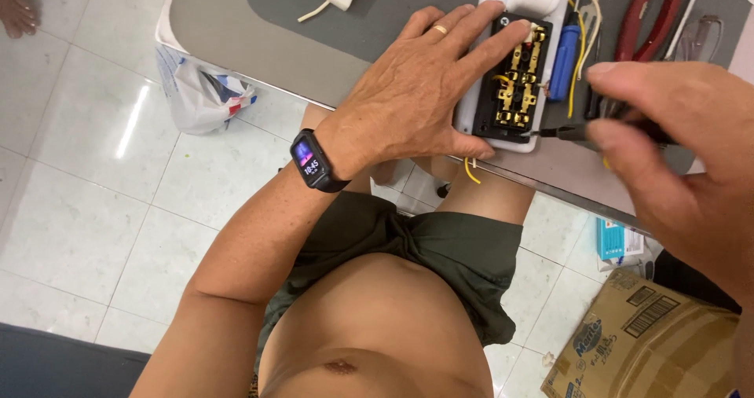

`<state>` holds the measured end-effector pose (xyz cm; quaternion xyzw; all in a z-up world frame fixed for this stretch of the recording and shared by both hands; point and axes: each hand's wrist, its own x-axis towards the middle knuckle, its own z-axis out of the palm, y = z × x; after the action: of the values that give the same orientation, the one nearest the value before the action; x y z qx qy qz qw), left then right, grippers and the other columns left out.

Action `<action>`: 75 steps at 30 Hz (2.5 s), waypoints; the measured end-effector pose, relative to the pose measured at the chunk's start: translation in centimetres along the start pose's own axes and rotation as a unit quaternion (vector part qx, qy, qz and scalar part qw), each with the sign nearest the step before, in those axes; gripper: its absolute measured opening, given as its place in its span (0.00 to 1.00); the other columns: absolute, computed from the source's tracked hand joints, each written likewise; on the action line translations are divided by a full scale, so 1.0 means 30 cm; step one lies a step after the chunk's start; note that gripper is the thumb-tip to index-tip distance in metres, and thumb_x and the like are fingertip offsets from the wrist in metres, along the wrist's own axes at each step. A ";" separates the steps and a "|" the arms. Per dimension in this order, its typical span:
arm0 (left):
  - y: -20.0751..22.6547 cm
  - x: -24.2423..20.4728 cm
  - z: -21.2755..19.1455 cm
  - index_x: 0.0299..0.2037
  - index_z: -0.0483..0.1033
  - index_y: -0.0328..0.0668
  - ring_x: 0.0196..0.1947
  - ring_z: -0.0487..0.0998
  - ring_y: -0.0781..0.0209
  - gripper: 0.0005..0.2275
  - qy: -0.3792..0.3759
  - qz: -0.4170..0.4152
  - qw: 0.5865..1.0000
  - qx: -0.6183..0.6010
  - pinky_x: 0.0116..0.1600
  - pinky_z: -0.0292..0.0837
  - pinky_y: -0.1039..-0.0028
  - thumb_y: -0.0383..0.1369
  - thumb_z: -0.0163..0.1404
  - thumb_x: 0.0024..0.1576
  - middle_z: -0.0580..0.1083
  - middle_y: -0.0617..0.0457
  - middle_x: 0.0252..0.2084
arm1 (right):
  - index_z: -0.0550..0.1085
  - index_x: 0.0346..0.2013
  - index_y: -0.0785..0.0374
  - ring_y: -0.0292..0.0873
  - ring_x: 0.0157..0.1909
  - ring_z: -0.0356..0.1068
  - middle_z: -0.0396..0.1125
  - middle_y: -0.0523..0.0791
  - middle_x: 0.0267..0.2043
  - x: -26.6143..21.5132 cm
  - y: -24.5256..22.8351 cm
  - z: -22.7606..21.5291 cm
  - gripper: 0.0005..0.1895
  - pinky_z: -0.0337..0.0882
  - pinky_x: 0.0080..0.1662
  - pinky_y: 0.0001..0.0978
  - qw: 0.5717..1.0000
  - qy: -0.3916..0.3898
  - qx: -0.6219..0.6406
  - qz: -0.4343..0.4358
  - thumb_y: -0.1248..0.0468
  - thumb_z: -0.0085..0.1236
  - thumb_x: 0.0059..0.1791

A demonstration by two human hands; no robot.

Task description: The person uses a screwdriver to unscrew and remove the faceplate of a white electrical outlet. They then manipulate the internal wiring and components, using the screwdriver to tighten connections on the metal terminals inside the device.

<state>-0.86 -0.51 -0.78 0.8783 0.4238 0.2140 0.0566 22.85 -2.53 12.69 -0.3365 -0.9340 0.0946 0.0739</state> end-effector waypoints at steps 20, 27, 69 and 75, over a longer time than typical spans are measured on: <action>0.000 0.000 -0.004 0.69 0.49 0.49 0.67 0.66 0.41 0.50 0.004 0.004 0.999 -0.048 0.68 0.55 0.57 0.63 0.70 0.48 0.54 0.38 0.70 | 0.70 0.56 0.85 0.61 0.55 0.69 0.69 0.65 0.53 0.021 -0.015 -0.028 0.20 0.71 0.56 0.49 0.999 0.011 -0.006 -0.040 0.74 0.58 0.51; -0.015 -0.014 0.005 0.72 0.46 0.49 0.73 0.59 0.41 0.51 0.007 0.034 0.997 -0.074 0.70 0.56 0.50 0.58 0.72 0.50 0.49 0.40 0.73 | 0.75 0.53 0.78 0.52 0.51 0.72 0.72 0.55 0.51 0.001 -0.053 -0.032 0.17 0.71 0.57 0.44 0.998 0.061 0.006 0.000 0.83 0.51 0.50; 0.129 0.088 -0.011 0.41 0.81 0.46 0.70 0.47 0.35 0.10 0.070 0.069 0.968 -0.230 0.68 0.46 0.40 0.40 0.49 0.60 0.64 0.39 0.63 | 0.72 0.44 0.60 0.33 0.20 0.58 0.65 0.40 0.25 0.017 -0.020 0.010 0.13 0.59 0.21 0.22 0.983 0.152 -0.095 -0.041 0.75 0.56 0.46; 0.121 0.081 0.002 0.36 0.80 0.46 0.71 0.45 0.32 0.16 0.071 0.064 0.966 -0.242 0.67 0.46 0.37 0.45 0.41 0.59 0.63 0.39 0.63 | 0.73 0.43 0.61 0.37 0.19 0.53 0.56 0.40 0.20 0.016 -0.034 0.024 0.11 0.55 0.25 0.29 0.967 0.205 -0.148 -0.017 0.64 0.66 0.50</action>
<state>3.11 -0.93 1.00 0.8461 0.3054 0.3754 0.2234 21.70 -3.07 12.26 -0.3403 -0.9079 -0.1173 0.2150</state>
